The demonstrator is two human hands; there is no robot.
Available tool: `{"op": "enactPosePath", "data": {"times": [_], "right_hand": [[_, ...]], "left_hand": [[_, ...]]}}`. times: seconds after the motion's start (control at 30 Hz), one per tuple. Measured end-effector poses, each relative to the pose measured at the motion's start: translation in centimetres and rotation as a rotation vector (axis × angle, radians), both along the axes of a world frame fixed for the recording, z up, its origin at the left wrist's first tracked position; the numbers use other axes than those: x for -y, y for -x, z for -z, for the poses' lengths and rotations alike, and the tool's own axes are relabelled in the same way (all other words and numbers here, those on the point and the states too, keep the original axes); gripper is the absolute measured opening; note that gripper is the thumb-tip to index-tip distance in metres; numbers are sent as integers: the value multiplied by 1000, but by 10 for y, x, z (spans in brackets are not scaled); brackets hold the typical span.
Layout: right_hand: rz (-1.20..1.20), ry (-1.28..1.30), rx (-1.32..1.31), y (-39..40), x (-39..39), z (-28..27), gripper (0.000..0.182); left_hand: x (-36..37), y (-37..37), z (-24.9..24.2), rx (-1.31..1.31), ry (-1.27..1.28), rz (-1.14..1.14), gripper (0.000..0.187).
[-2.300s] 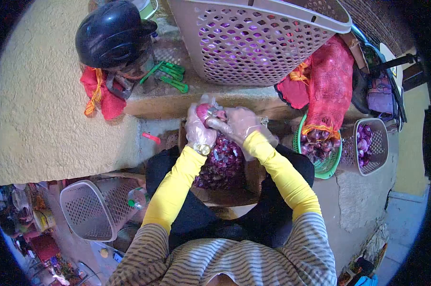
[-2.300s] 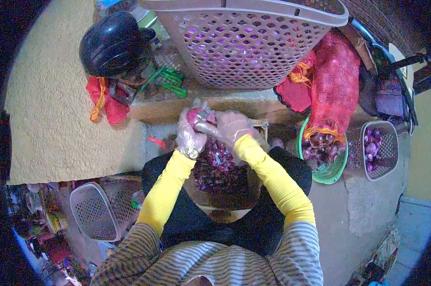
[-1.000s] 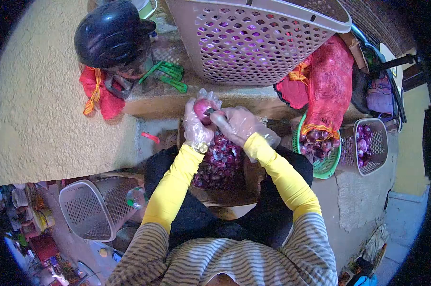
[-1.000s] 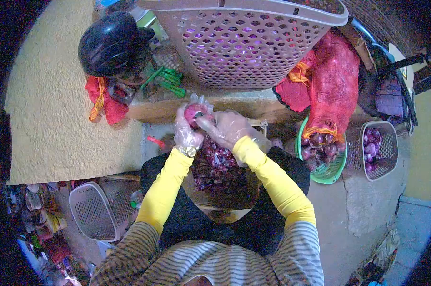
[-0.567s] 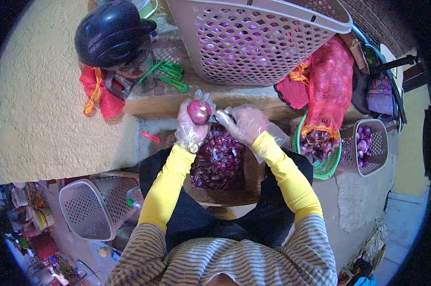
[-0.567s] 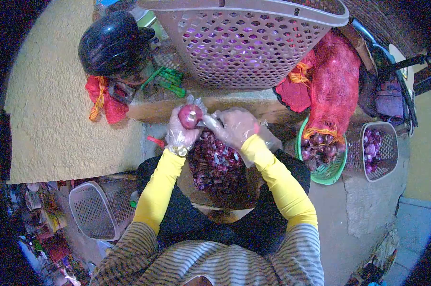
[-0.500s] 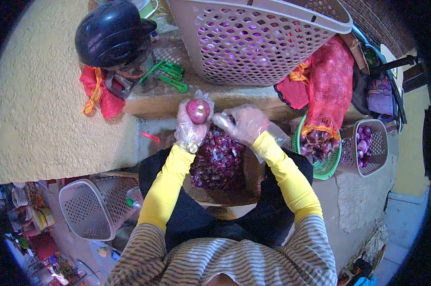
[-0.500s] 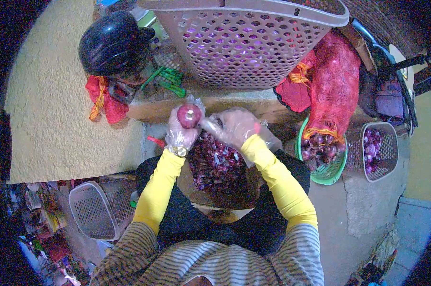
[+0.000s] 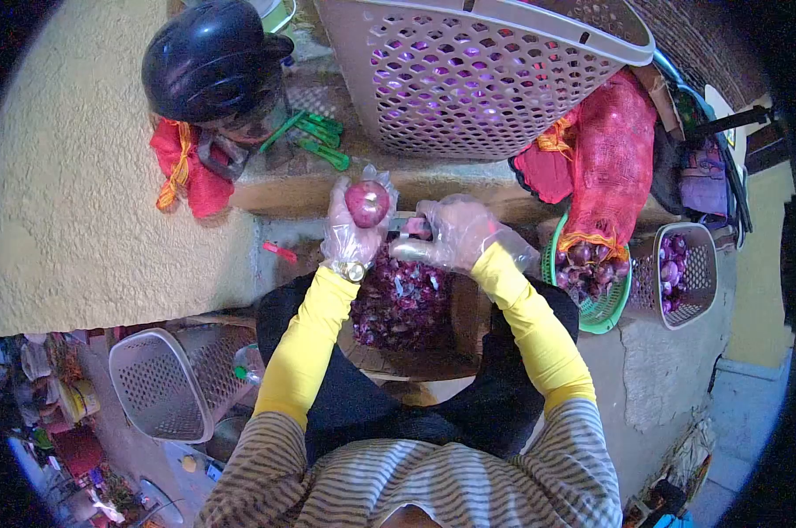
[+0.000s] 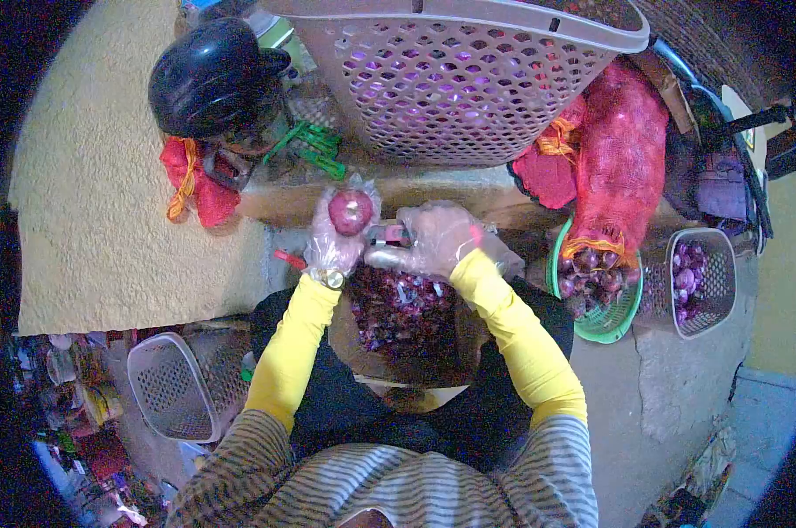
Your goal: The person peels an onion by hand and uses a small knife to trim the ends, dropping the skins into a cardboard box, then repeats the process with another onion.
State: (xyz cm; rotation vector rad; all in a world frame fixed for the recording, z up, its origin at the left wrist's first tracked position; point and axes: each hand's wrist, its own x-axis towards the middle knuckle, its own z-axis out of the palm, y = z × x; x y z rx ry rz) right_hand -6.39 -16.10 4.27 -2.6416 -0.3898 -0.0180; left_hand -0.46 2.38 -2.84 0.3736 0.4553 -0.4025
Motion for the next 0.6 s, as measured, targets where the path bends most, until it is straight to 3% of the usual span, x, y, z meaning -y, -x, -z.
{"op": "enactPosePath", "data": {"times": [0.27, 0.57, 0.6], "right_hand": [[-68, 91, -147, -2, 6, -5, 72], [-34, 62, -168, -2, 7, -12, 73], [-28, 15, -276, -3, 7, -19, 70]], "left_hand": [[0, -3, -12, -110, 116, -108, 48], [-10, -7, 7, -10, 66, -62, 52], [-10, -8, 9, 32, 116, -95, 54]]}}
